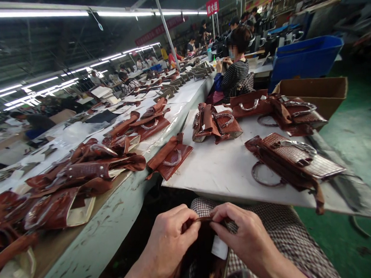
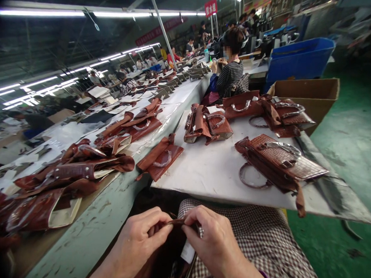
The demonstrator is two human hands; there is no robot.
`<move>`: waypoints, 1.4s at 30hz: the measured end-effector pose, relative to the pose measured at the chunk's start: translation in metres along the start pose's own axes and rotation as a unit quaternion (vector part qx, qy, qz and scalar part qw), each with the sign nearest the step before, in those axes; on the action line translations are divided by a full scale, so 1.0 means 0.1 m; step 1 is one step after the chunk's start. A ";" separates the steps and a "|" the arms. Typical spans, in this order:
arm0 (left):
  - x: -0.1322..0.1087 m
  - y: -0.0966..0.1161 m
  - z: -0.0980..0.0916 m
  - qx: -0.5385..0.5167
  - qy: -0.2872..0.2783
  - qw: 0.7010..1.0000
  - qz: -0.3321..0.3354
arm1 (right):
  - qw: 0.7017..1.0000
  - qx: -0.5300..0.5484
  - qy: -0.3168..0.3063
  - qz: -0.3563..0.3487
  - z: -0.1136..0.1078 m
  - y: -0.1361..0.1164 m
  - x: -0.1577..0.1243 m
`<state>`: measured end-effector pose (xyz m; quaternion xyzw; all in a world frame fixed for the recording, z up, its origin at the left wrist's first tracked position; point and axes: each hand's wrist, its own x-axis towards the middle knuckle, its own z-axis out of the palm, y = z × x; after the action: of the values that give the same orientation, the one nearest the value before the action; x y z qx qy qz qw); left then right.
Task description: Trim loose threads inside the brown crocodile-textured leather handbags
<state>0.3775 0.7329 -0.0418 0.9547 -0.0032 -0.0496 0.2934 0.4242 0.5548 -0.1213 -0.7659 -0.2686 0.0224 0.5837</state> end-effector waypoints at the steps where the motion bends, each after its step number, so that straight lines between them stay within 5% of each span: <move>1: 0.00 0.00 0.00 -0.003 0.000 1.000 -0.001 | 1.000 0.013 0.004 0.008 0.01 0.00 0.00; 10: -0.03 -0.01 0.00 -0.032 -0.012 0.999 -0.004 | 0.987 0.097 0.004 0.128 0.04 -0.12 0.06; 28: 0.08 -0.08 -0.10 -0.139 -0.080 0.986 -0.032 | 0.980 0.142 -0.061 0.127 0.00 -0.09 0.17; 37: -0.52 -0.08 -0.24 0.160 -0.088 0.977 -0.114 | 0.968 0.182 -0.084 0.151 -0.10 0.04 0.22; 42: -0.68 -0.19 -0.06 0.276 -0.043 0.960 -0.010 | 0.966 0.187 -0.094 0.150 -0.06 0.02 0.17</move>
<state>0.3105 0.7541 -0.0411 0.9955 -0.0200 -0.0910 0.0178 0.4419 0.5564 -0.1163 -0.6689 -0.1958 0.2314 0.6787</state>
